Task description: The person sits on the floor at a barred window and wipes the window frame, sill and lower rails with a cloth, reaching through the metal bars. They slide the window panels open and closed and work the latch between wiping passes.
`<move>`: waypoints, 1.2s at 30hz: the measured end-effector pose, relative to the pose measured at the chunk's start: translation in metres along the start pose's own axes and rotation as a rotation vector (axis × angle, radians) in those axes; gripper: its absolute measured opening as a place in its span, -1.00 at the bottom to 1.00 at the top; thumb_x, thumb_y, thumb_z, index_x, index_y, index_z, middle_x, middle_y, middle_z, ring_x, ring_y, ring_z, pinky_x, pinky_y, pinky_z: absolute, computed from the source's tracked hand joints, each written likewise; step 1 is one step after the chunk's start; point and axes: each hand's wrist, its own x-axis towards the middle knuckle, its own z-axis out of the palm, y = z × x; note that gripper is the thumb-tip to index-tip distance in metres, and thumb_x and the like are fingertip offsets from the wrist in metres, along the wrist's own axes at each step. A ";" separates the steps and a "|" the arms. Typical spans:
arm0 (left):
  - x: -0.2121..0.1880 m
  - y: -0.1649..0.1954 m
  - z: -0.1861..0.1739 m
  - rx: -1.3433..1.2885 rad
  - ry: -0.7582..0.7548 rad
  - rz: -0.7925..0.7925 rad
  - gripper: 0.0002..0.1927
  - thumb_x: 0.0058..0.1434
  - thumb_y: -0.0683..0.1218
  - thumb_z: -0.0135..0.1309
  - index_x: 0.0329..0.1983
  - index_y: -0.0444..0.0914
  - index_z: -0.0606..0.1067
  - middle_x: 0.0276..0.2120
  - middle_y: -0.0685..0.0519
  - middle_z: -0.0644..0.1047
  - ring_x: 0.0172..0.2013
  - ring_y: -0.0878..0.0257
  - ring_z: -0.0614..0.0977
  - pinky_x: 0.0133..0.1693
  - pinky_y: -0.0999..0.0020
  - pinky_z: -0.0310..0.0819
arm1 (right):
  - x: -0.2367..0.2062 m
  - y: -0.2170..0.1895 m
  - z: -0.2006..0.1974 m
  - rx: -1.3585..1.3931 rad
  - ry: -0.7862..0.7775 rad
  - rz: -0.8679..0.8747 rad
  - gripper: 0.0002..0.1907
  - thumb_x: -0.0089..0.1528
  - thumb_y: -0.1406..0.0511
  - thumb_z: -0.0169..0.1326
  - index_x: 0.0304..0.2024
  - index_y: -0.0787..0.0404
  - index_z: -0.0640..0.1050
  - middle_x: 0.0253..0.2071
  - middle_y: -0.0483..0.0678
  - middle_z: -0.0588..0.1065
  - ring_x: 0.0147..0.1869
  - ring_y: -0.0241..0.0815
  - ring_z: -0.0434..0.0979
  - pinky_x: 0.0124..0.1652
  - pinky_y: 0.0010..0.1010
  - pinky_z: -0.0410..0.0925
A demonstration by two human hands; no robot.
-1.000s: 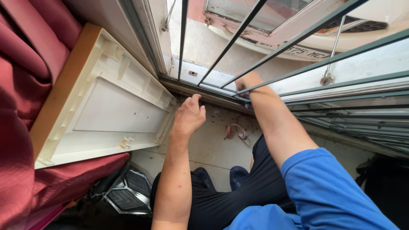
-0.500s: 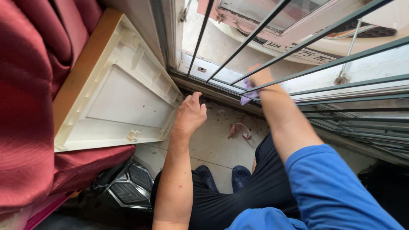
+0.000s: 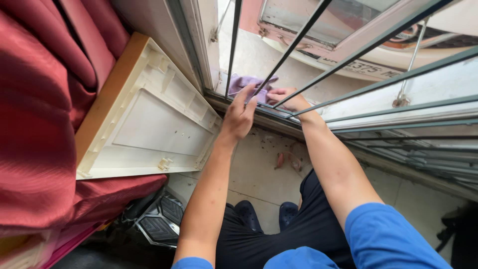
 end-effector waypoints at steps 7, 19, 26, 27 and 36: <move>0.068 -0.036 -0.013 -0.870 -0.709 -0.317 0.03 0.11 -0.26 0.21 0.54 -0.25 -0.11 0.46 -0.14 0.17 0.35 -0.08 0.39 0.39 0.23 0.16 | -0.027 -0.003 0.008 0.560 -0.043 0.220 -0.30 0.40 -0.12 -0.13 0.08 0.39 0.56 -0.21 0.02 0.61 -0.27 -0.21 0.63 -0.40 -0.47 0.42; 0.125 -0.075 0.025 0.808 -0.522 -0.329 -0.51 -0.11 0.04 0.34 -0.08 -0.20 0.62 -0.10 -0.17 0.61 0.04 -0.03 0.61 0.08 0.13 0.48 | -0.035 0.011 0.004 0.703 -0.084 0.035 -0.20 0.41 -0.19 -0.28 0.10 0.41 0.54 -0.04 0.16 0.60 -0.21 -0.18 0.62 -0.35 -0.52 0.36; 0.142 -0.107 0.027 1.273 -0.083 -0.069 -0.83 0.22 -0.18 0.05 -0.25 -0.21 0.67 -0.18 -0.15 0.66 -0.10 -0.03 0.70 -0.12 0.10 0.59 | -0.042 0.026 0.005 0.659 0.035 -0.041 -0.19 0.35 -0.22 -0.30 0.10 0.35 0.52 -0.02 0.08 0.60 -0.14 -0.26 0.58 -0.10 -0.41 0.51; 0.147 -0.110 0.027 1.423 -0.011 0.005 -0.84 0.17 -0.19 0.08 -0.29 -0.20 0.67 -0.20 -0.11 0.66 -0.12 0.01 0.71 -0.15 0.15 0.60 | -0.042 0.029 0.005 0.644 0.062 -0.087 -0.22 0.35 -0.20 -0.28 0.10 0.35 0.51 -0.02 0.08 0.59 -0.12 -0.27 0.57 -0.06 -0.37 0.53; 0.138 -0.088 0.029 1.109 -0.382 -0.168 -0.82 0.14 -0.09 0.17 -0.24 -0.23 0.68 -0.20 -0.16 0.66 -0.13 -0.03 0.70 -0.11 0.14 0.59 | -0.041 0.044 0.005 0.660 0.108 -0.122 -0.41 0.39 -0.03 -0.14 0.05 0.37 0.51 -0.14 0.08 0.58 -0.18 -0.24 0.59 -0.15 -0.35 0.53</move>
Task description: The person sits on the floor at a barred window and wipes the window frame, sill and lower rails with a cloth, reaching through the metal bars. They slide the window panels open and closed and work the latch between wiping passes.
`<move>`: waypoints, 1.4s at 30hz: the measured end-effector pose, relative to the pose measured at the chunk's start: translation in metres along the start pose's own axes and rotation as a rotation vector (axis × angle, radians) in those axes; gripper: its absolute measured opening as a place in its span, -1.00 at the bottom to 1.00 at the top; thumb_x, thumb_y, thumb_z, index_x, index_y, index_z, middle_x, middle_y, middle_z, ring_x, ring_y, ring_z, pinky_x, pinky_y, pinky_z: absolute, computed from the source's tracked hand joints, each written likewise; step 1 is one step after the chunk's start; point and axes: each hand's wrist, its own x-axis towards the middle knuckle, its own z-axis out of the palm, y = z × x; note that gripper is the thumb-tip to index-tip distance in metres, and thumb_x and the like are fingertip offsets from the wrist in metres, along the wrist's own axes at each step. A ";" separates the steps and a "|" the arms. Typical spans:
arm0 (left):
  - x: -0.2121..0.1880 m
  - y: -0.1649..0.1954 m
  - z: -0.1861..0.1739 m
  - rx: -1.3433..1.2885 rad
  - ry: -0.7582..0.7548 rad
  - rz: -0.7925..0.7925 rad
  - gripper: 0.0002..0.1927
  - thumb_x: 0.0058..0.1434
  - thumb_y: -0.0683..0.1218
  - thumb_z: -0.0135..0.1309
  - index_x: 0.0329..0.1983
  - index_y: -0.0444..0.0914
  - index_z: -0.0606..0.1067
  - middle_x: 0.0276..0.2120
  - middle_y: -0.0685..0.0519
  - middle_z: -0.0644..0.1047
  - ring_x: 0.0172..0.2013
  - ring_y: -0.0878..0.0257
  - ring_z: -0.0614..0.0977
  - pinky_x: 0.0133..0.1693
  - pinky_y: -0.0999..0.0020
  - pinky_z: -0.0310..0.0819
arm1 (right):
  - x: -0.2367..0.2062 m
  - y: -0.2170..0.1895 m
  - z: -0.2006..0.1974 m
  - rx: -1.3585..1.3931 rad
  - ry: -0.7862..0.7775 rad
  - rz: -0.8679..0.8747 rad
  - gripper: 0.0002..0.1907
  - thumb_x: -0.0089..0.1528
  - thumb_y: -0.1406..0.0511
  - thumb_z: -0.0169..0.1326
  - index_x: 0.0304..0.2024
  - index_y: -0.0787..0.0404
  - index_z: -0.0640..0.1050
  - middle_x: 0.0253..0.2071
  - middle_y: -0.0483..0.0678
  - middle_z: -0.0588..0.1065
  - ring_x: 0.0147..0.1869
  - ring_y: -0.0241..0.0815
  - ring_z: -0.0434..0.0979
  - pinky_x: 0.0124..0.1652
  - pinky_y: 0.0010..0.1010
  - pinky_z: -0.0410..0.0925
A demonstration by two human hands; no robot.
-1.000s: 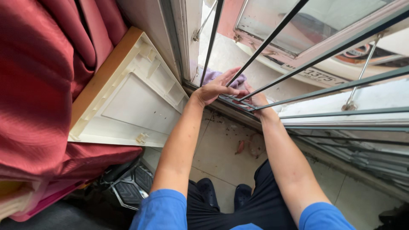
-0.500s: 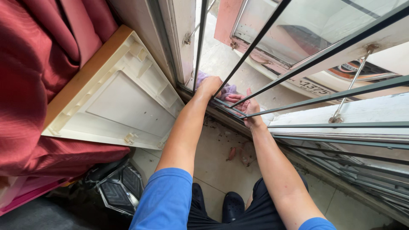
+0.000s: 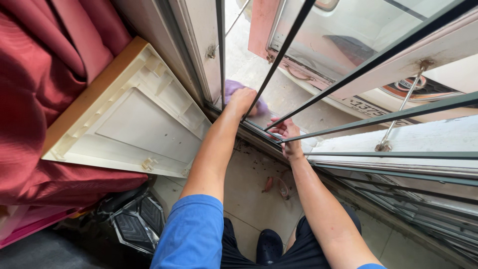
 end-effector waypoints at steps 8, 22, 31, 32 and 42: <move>0.006 -0.006 0.003 0.248 -0.101 -0.109 -0.74 0.04 -0.10 0.27 -0.16 -0.16 0.65 -0.11 -0.03 0.63 -0.06 0.00 0.67 -0.16 -0.02 0.63 | 0.003 0.002 0.000 -0.014 0.044 -0.019 -0.43 0.41 -0.03 -0.10 0.02 0.39 0.51 -0.21 0.12 0.57 -0.27 -0.22 0.60 -0.28 -0.38 0.51; 0.006 -0.005 0.014 0.409 0.437 -0.181 -0.85 0.09 -0.12 0.14 -0.30 -0.14 0.67 -0.27 -0.04 0.67 -0.21 0.10 0.71 -0.25 0.17 0.61 | 0.006 0.002 0.000 0.054 0.068 -0.036 -0.53 0.42 0.08 -0.10 -0.02 0.42 0.49 -0.25 0.15 0.53 -0.29 -0.12 0.60 -0.24 -0.22 0.57; -0.011 0.000 -0.010 -0.039 -0.078 0.070 -0.71 0.01 -0.14 0.20 -0.16 -0.19 0.64 -0.18 -0.12 0.65 -0.06 -0.04 0.67 -0.04 0.11 0.56 | 0.008 0.009 -0.003 0.085 0.075 -0.075 -0.60 0.43 0.14 -0.06 -0.03 0.41 0.50 -0.29 0.11 0.52 -0.31 -0.13 0.62 -0.27 -0.24 0.56; -0.017 0.000 -0.010 -0.153 -0.005 0.079 -0.64 -0.08 -0.16 0.22 -0.14 -0.18 0.61 -0.21 -0.11 0.64 -0.08 -0.07 0.66 -0.08 0.06 0.54 | 0.008 0.008 -0.003 0.080 0.074 -0.082 -0.61 0.43 0.15 -0.06 -0.03 0.41 0.50 -0.30 0.10 0.51 -0.32 -0.13 0.63 -0.28 -0.25 0.55; 0.001 -0.001 0.018 -0.824 -0.257 0.202 -0.79 0.05 -0.04 0.29 -0.26 -0.18 0.65 -0.31 -0.14 0.68 -0.20 -0.03 0.66 -0.10 0.09 0.54 | 0.005 0.008 -0.001 0.056 0.079 -0.092 -0.62 0.44 0.14 -0.07 -0.10 0.39 0.49 -0.30 0.09 0.54 -0.33 -0.15 0.63 -0.32 -0.32 0.53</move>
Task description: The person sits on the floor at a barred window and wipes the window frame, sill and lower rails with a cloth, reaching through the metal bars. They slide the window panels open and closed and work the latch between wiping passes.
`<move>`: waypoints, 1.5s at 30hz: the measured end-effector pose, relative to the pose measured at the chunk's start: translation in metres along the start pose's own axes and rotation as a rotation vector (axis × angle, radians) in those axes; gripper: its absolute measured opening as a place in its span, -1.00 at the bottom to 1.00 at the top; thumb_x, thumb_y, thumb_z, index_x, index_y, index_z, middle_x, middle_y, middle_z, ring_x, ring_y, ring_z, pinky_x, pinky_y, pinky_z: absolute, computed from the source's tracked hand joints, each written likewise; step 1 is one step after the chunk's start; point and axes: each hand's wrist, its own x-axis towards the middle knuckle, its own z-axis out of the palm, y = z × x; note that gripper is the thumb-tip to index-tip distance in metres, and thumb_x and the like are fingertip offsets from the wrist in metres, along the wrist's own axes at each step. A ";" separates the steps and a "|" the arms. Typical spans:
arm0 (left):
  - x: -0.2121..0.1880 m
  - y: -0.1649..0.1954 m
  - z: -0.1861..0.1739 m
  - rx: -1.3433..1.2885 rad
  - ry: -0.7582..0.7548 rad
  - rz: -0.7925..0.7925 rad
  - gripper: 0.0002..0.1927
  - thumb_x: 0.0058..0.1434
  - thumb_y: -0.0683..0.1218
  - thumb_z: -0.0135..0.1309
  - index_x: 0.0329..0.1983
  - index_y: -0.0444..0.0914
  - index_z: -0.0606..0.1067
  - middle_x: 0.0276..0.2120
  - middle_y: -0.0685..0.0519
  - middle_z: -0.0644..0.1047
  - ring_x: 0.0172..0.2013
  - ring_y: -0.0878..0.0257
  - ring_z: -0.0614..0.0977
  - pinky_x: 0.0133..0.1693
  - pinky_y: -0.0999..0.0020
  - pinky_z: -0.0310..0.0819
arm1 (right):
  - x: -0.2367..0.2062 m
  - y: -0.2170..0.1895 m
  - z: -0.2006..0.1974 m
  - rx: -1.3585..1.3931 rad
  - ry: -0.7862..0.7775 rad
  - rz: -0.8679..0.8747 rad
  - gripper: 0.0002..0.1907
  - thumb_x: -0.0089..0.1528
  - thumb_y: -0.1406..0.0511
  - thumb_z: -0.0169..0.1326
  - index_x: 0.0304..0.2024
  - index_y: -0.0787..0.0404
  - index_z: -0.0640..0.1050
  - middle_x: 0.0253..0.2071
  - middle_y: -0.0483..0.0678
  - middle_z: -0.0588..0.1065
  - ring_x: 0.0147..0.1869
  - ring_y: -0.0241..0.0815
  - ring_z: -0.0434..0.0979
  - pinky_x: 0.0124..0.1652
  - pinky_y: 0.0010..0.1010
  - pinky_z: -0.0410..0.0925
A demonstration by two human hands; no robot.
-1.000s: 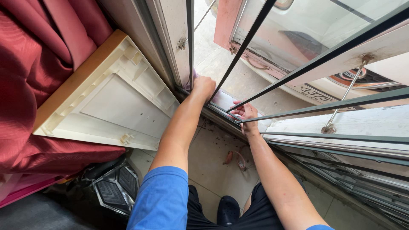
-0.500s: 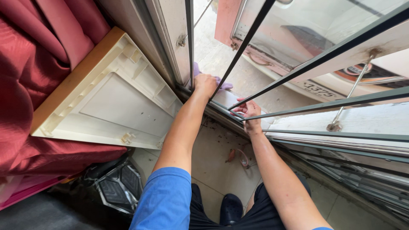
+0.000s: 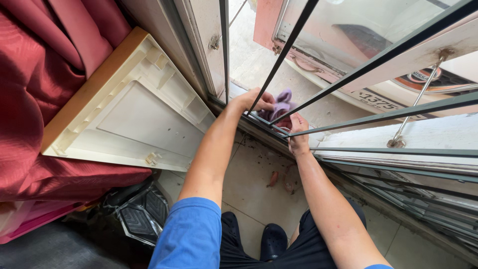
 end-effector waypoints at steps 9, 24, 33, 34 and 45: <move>0.008 -0.004 -0.013 1.172 0.667 -0.284 -0.72 -0.08 0.06 0.27 -0.37 -0.20 0.69 -0.30 -0.09 0.65 -0.19 -0.02 0.68 -0.24 0.17 0.58 | 0.001 0.004 -0.005 -0.008 0.031 -0.032 -0.66 0.44 0.17 -0.05 -0.08 0.37 0.52 -0.30 0.02 0.50 -0.36 -0.20 0.57 -0.34 -0.33 0.53; -0.012 -0.004 0.001 0.485 0.623 -0.352 -0.84 0.15 -0.13 0.14 -0.26 -0.28 0.64 -0.20 -0.29 0.64 -0.13 -0.22 0.66 -0.13 -0.03 0.57 | -0.079 0.012 0.023 -0.042 0.101 -0.327 -0.57 0.43 0.19 -0.21 0.25 0.30 0.39 0.24 0.01 0.40 0.38 -0.18 0.37 0.32 -0.34 0.20; -0.079 0.033 0.006 -0.133 0.554 -0.248 -0.58 0.22 -0.04 -0.01 0.11 -0.29 0.54 -0.06 -0.24 0.63 -0.02 -0.06 0.66 0.02 0.14 0.51 | -0.070 0.064 0.084 -1.568 -0.212 -0.531 -0.04 0.08 0.20 0.21 0.40 0.50 0.13 0.42 0.36 0.09 0.52 0.38 -0.01 0.38 0.14 -0.06; -0.115 0.043 0.018 -0.027 0.610 -0.263 -0.56 0.24 -0.02 -0.02 0.15 -0.26 0.52 -0.01 -0.24 0.59 0.02 -0.09 0.61 0.04 0.13 0.47 | -0.049 0.064 0.092 -1.697 -0.148 -0.664 -0.06 0.12 0.20 0.22 0.42 0.49 0.14 0.46 0.35 0.07 0.56 0.36 -0.01 0.43 0.11 -0.06; -0.289 0.159 0.089 0.119 0.365 -0.043 -0.51 0.27 0.08 0.09 0.19 -0.24 0.48 0.10 -0.15 0.56 0.09 -0.10 0.57 0.15 0.09 0.37 | 0.039 0.050 0.138 -1.690 -0.369 -0.793 -0.19 0.12 0.10 0.24 0.33 0.30 0.31 0.41 0.23 0.19 0.55 0.19 0.10 0.41 0.13 0.06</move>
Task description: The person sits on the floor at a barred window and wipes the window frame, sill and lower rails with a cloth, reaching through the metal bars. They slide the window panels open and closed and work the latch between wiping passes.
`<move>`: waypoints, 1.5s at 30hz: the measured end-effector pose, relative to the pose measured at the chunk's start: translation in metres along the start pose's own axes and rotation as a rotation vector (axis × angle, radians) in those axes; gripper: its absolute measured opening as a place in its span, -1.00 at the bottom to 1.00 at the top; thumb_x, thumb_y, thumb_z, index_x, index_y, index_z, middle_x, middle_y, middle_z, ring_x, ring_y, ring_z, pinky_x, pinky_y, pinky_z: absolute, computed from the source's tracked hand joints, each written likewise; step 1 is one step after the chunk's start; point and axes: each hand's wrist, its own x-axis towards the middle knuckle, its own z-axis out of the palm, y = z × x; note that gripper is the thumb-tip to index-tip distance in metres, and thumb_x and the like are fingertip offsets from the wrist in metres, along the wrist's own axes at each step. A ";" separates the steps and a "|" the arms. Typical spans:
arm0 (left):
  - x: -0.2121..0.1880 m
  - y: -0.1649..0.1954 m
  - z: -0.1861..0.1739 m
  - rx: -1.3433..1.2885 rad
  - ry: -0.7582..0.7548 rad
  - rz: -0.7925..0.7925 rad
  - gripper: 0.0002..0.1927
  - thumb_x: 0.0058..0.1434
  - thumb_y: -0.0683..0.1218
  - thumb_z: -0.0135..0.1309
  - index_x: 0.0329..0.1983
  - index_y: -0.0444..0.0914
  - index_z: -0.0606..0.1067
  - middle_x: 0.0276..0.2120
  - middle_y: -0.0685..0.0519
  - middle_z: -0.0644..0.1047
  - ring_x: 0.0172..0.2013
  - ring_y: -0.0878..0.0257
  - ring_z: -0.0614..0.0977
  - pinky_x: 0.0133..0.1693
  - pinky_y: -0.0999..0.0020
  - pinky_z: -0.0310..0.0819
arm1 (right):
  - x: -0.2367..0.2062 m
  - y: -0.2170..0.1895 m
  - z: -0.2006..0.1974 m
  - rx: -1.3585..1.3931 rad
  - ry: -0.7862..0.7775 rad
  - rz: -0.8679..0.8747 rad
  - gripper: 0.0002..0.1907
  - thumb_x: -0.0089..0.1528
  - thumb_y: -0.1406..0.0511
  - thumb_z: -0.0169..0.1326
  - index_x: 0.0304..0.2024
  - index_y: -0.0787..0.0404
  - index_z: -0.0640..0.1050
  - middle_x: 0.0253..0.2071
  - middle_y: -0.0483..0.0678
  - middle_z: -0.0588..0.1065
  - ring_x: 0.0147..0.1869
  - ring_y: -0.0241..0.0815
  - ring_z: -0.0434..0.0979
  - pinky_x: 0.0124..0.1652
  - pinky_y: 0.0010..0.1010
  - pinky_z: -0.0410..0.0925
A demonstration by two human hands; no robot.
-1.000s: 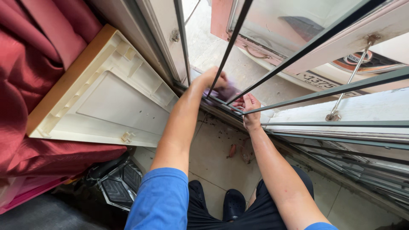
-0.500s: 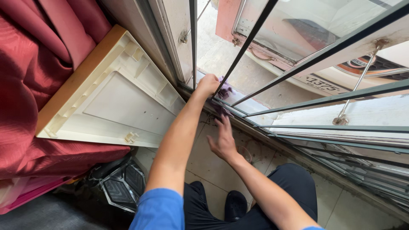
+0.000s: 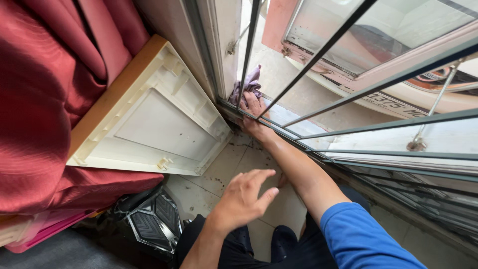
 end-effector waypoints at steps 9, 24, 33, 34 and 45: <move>0.040 -0.073 0.029 0.324 -0.226 -0.232 -0.47 0.26 0.12 0.06 0.22 -0.21 0.38 0.02 -0.16 0.53 0.07 -0.13 0.55 0.10 0.00 0.39 | -0.113 0.014 -0.016 -0.186 -0.247 0.581 0.08 0.15 -0.11 0.16 0.45 0.32 -0.02 0.52 0.29 -0.18 0.61 0.24 -0.28 0.43 0.17 -0.30; 0.069 -0.083 0.045 0.310 -0.308 -0.163 -0.46 0.27 0.13 0.05 0.24 -0.19 0.36 0.05 -0.16 0.52 0.10 -0.12 0.53 0.10 -0.01 0.41 | -0.123 0.038 -0.018 -0.547 0.031 0.507 -0.03 0.13 0.11 0.25 0.44 0.44 0.17 0.46 0.48 -0.01 0.54 0.43 -0.06 0.35 0.25 0.00; 0.068 -0.075 0.045 0.293 -0.305 -0.138 -0.49 0.28 0.10 0.04 0.22 -0.21 0.36 0.04 -0.17 0.52 0.08 -0.13 0.54 0.10 0.00 0.41 | -0.050 0.003 -0.023 0.123 -0.144 0.159 0.19 -0.03 0.01 0.33 0.48 0.40 0.11 0.48 0.35 0.08 0.58 0.33 0.02 0.46 0.03 0.04; 0.067 -0.074 0.045 0.295 -0.325 -0.149 -0.50 0.29 0.10 0.04 0.21 -0.22 0.38 0.04 -0.17 0.52 0.08 -0.13 0.54 0.10 0.01 0.42 | -0.035 0.006 -0.022 0.211 -0.041 0.005 0.27 -0.02 0.01 0.33 0.57 0.42 0.07 0.53 0.30 0.10 0.64 0.29 0.03 0.47 0.00 0.05; 0.053 -0.070 0.033 0.296 -0.303 -0.164 -0.47 0.28 0.11 0.03 0.26 -0.20 0.34 0.05 -0.18 0.52 0.09 -0.13 0.54 0.10 -0.03 0.40 | -0.018 -0.002 -0.029 0.122 -0.020 0.348 0.30 -0.16 -0.06 0.44 0.44 0.35 0.13 0.45 0.32 0.11 0.56 0.34 0.03 0.43 0.16 -0.01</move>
